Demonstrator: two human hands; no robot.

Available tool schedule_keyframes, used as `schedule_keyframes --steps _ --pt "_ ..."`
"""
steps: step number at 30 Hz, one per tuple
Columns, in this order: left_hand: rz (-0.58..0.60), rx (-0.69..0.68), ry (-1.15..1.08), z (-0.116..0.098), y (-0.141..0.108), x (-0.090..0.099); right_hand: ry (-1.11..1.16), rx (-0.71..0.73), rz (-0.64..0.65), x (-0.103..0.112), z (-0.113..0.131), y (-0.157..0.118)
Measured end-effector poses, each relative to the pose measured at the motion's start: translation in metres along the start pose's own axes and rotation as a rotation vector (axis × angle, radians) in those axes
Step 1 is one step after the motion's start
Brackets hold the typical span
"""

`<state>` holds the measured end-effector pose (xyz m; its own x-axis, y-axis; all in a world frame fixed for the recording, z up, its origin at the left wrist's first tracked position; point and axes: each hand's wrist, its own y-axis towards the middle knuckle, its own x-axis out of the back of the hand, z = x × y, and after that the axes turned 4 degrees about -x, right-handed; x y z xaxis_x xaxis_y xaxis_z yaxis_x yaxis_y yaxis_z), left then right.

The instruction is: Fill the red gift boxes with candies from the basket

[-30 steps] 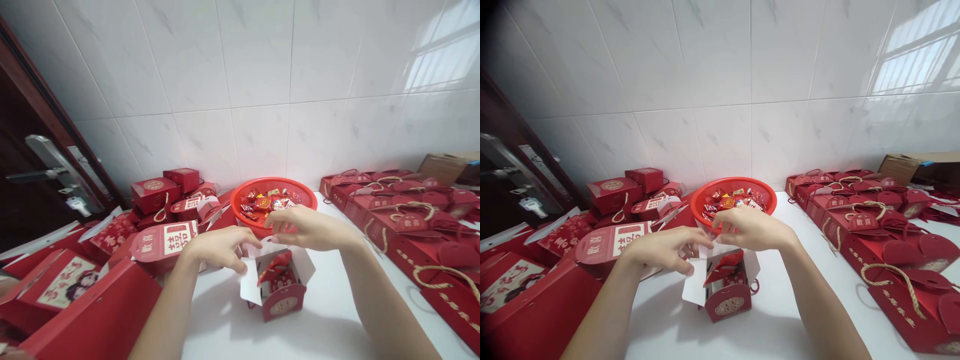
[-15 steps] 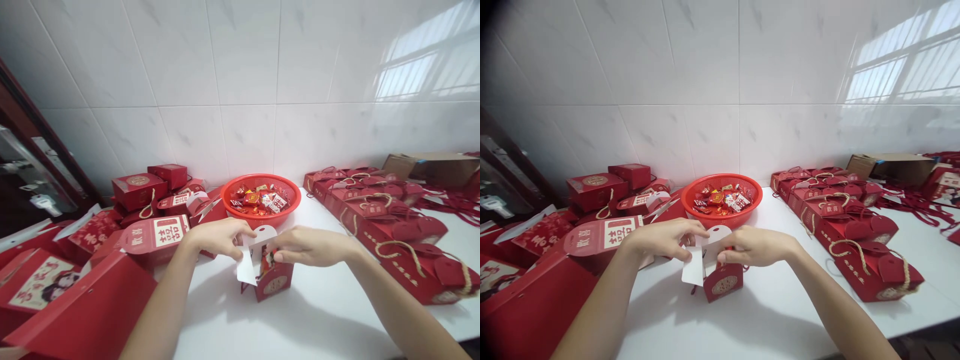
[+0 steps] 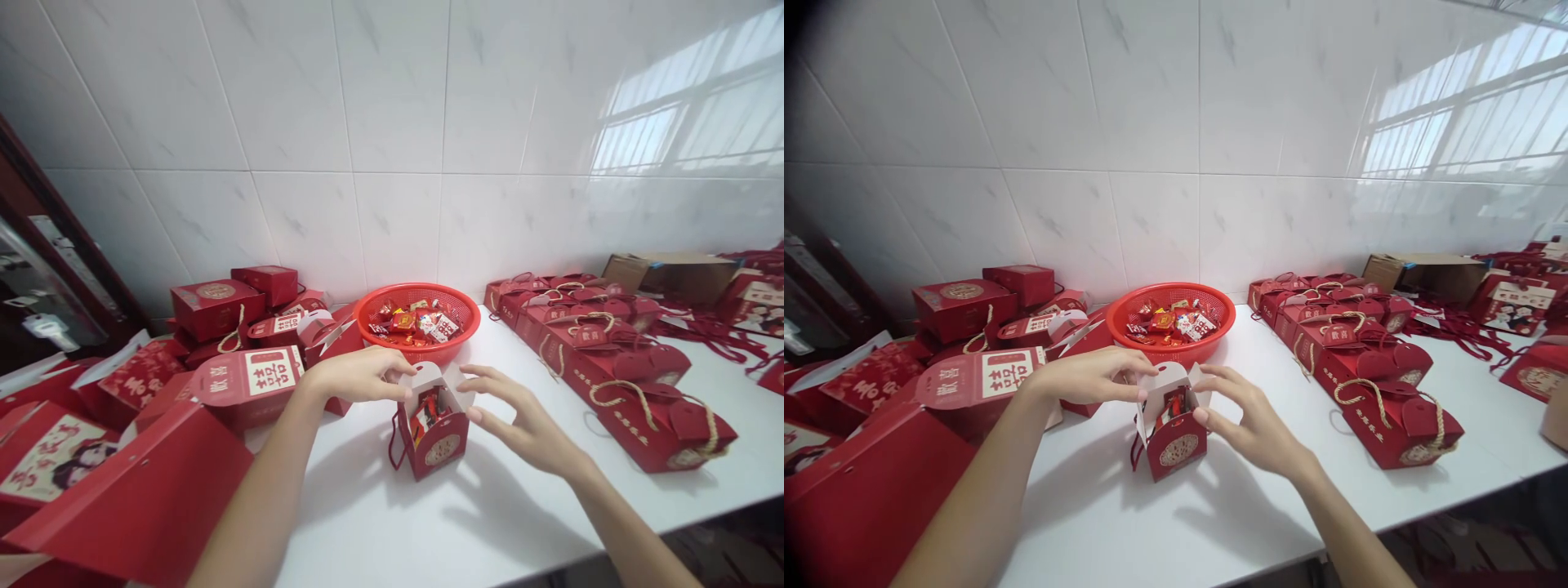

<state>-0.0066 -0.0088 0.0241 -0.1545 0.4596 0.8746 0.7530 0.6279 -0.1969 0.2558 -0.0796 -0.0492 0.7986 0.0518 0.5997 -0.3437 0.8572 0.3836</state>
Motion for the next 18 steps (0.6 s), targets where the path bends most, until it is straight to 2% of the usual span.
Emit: schedule_keyframes --steps 4,8,14,18 --pt "-0.021 -0.023 0.026 -0.008 0.007 -0.006 0.118 -0.015 -0.030 -0.034 0.000 -0.015" --pt "-0.113 0.020 0.081 -0.013 0.013 -0.017 0.183 -0.031 -0.101 -0.059 -0.005 -0.022" --pt "-0.202 0.099 0.203 -0.015 0.024 -0.033 0.221 -0.068 -0.203 -0.070 -0.010 -0.026" --pt "-0.208 0.125 0.265 -0.020 0.032 -0.039 0.209 -0.090 -0.246 -0.070 -0.009 -0.023"
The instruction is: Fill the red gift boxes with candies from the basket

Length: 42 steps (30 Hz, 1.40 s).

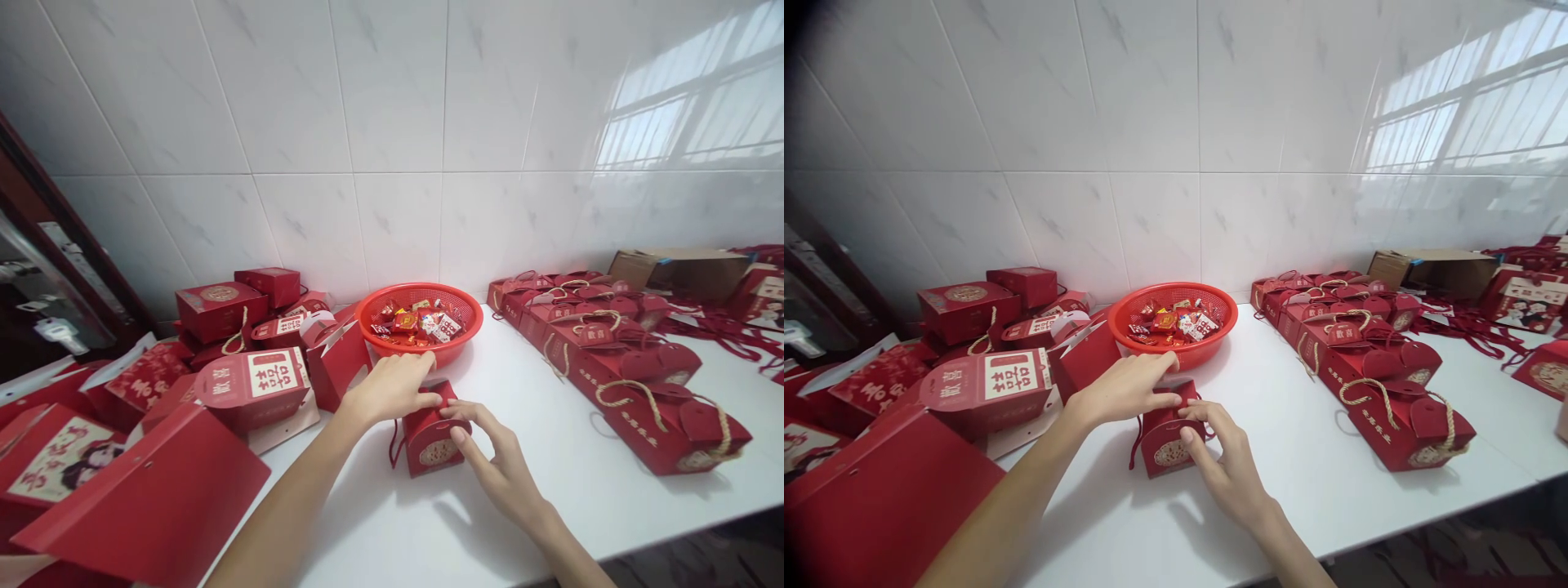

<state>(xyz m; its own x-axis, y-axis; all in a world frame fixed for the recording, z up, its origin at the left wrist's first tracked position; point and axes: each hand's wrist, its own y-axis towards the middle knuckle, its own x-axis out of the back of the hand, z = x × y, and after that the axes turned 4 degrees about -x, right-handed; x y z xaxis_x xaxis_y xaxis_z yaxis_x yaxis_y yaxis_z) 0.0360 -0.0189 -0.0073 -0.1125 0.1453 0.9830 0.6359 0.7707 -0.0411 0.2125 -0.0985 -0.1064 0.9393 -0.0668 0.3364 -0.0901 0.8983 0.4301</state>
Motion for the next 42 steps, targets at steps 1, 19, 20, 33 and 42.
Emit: schedule_keyframes --steps 1,19,20,33,42 --pt "0.006 0.007 0.010 -0.002 0.001 -0.001 -0.001 -0.002 -0.008 0.000 0.001 0.001" --pt "0.129 -0.070 -0.217 0.013 0.001 0.000 -0.108 -0.083 -0.110 0.002 -0.009 0.013" --pt "0.141 -0.064 -0.215 0.012 0.001 0.000 -0.118 -0.108 -0.102 0.003 -0.010 0.014" --pt "0.040 -0.114 -0.289 0.011 0.013 -0.014 0.029 -0.414 0.167 0.040 -0.027 0.029" --pt "0.086 0.069 -0.218 0.005 0.007 -0.015 0.216 -0.404 0.055 0.063 -0.020 0.040"
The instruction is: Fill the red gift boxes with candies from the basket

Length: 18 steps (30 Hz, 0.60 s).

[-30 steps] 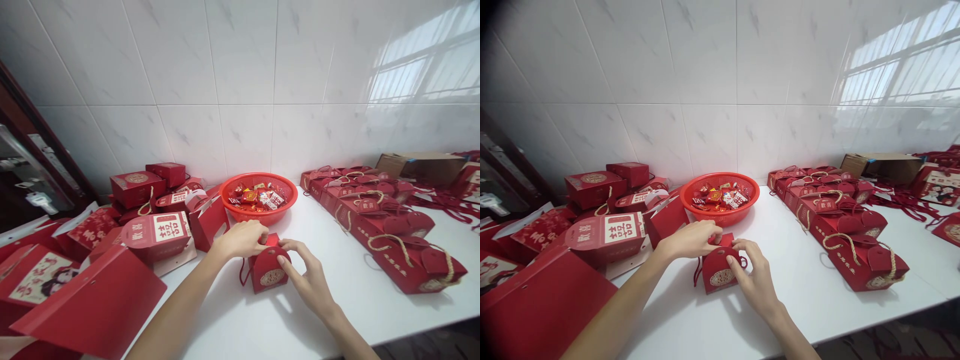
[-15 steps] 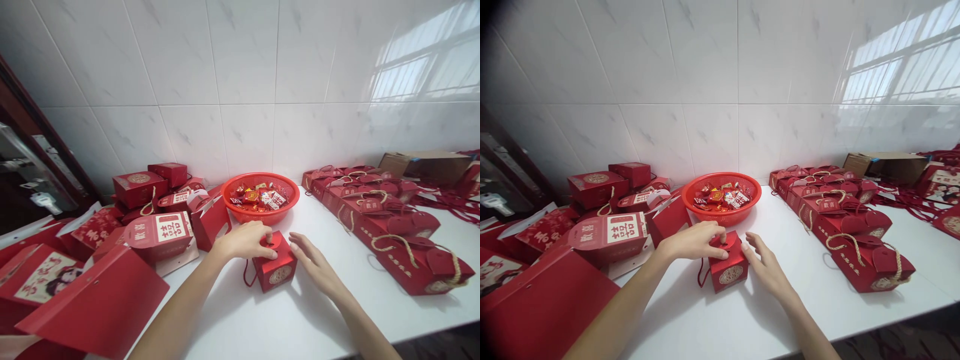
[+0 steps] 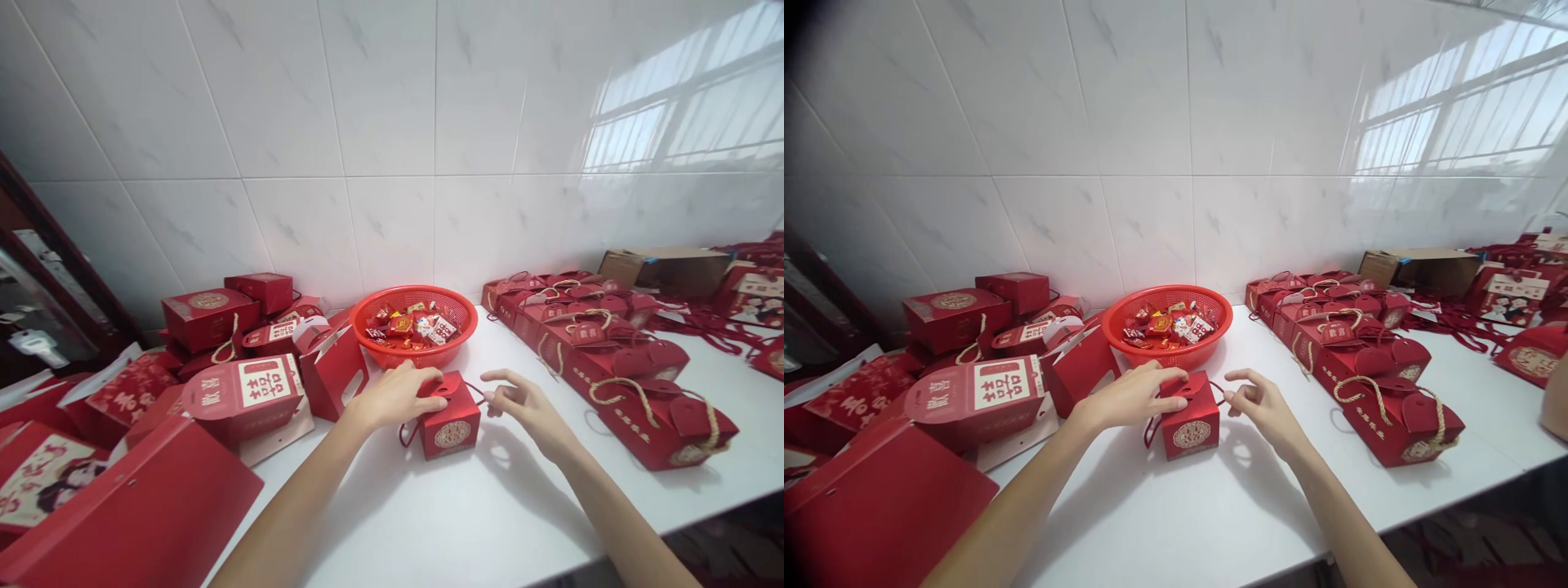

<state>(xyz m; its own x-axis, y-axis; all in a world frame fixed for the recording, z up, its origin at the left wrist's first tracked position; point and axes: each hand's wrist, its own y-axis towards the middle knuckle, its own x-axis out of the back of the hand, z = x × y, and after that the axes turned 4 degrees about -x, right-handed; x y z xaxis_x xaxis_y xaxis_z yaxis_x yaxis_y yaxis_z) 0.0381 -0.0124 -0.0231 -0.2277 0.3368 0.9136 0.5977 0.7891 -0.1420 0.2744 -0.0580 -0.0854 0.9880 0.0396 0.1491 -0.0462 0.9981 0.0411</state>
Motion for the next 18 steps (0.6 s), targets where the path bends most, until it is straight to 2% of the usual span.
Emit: schedule_keyframes --steps 3,5,8,12,14,18 --pt "0.024 -0.037 -0.014 0.002 0.002 -0.003 0.186 0.116 -0.097 0.005 0.012 0.001" --pt "0.008 -0.064 -0.043 0.003 0.005 -0.005 0.228 0.184 -0.144 0.004 0.021 0.003" --pt "-0.033 -0.044 -0.089 0.003 0.010 -0.009 0.122 0.242 -0.186 -0.002 0.026 0.009" --pt "-0.072 -0.058 -0.117 0.001 0.012 -0.011 -0.141 0.223 -0.250 -0.007 0.010 0.019" --pt "-0.088 -0.073 -0.122 -0.001 0.012 -0.010 -0.208 0.132 -0.194 -0.006 -0.004 0.023" --pt "-0.126 -0.055 -0.139 -0.004 0.010 -0.010 -0.214 -0.013 0.075 -0.005 -0.020 0.026"
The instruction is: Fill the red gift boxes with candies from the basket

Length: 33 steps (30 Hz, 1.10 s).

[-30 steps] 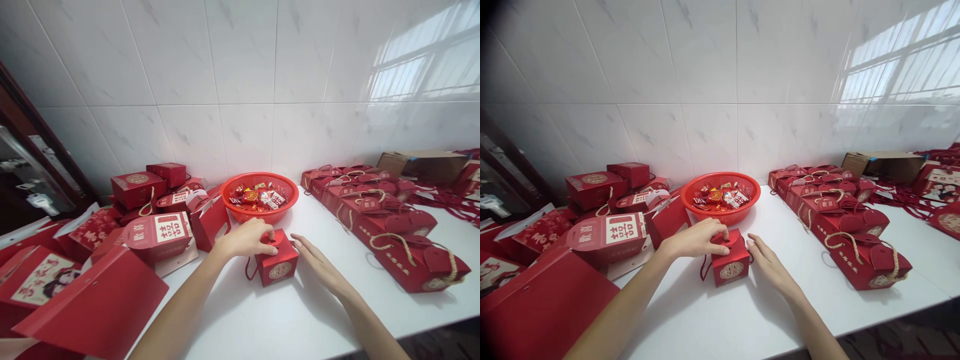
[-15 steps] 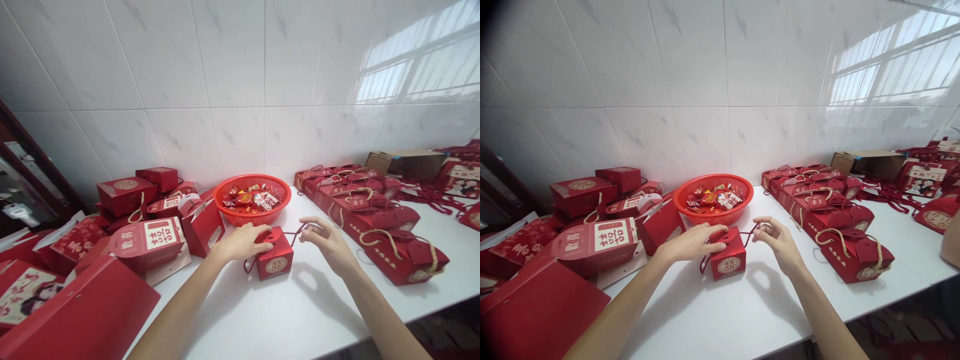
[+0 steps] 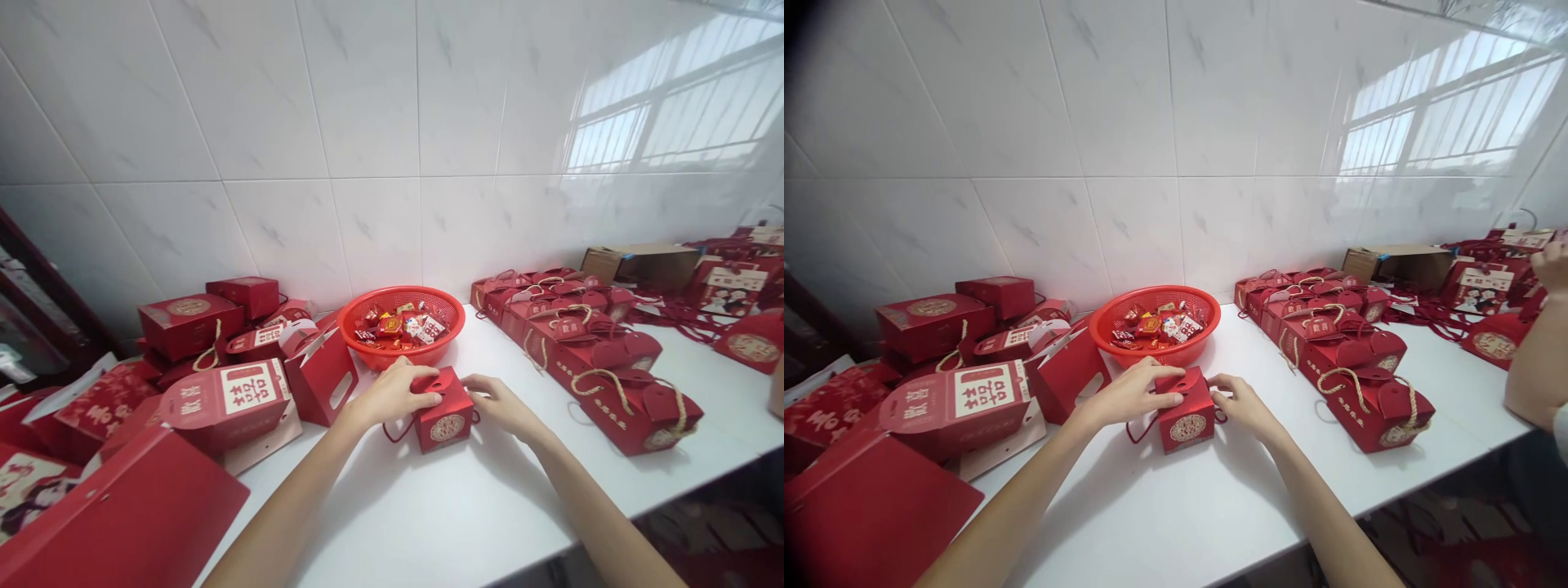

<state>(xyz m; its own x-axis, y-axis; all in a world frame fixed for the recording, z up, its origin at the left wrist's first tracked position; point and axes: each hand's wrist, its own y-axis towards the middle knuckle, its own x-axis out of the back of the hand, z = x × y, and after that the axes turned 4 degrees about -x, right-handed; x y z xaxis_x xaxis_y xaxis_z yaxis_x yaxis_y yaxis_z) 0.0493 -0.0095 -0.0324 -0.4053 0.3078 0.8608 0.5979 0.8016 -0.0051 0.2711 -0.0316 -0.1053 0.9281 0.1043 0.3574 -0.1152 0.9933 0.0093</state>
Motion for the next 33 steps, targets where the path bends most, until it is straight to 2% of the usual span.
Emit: schedule_keyframes --steps 2,4,9,11,13,17,20,23,28,31,33 --pt "-0.020 0.010 0.000 -0.002 -0.001 -0.001 0.019 -0.015 0.033 0.001 -0.001 0.000" --pt "-0.043 0.017 0.008 -0.004 -0.001 -0.002 0.085 -0.040 -0.008 0.005 0.003 -0.001" --pt "-0.129 0.040 0.008 -0.006 0.001 -0.004 0.490 -0.065 -0.056 0.024 0.025 -0.007" --pt "-0.158 0.023 -0.066 -0.007 0.000 0.000 0.599 -0.033 -0.081 0.031 0.038 -0.010" --pt "-0.157 -0.011 -0.269 -0.010 -0.003 0.009 0.629 0.012 -0.103 0.036 0.052 -0.014" --pt "-0.127 -0.135 -0.785 -0.025 -0.019 0.029 0.522 0.116 -0.108 0.032 0.080 -0.020" --pt "-0.141 -0.299 -0.967 -0.035 -0.029 0.035 0.414 0.178 -0.058 0.018 0.097 -0.023" --pt "-0.103 -0.390 -1.022 -0.038 -0.032 0.031 0.261 0.241 -0.039 0.000 0.108 -0.022" --pt "-0.034 -0.426 -1.018 -0.038 -0.034 0.026 0.026 0.338 -0.188 -0.023 0.106 -0.017" --pt "0.004 -0.428 -0.977 -0.040 -0.038 0.026 0.047 0.357 -0.230 -0.025 0.104 -0.016" --pt "-0.023 -0.419 -0.911 -0.043 -0.042 0.025 0.098 0.397 -0.288 -0.017 0.107 -0.016"
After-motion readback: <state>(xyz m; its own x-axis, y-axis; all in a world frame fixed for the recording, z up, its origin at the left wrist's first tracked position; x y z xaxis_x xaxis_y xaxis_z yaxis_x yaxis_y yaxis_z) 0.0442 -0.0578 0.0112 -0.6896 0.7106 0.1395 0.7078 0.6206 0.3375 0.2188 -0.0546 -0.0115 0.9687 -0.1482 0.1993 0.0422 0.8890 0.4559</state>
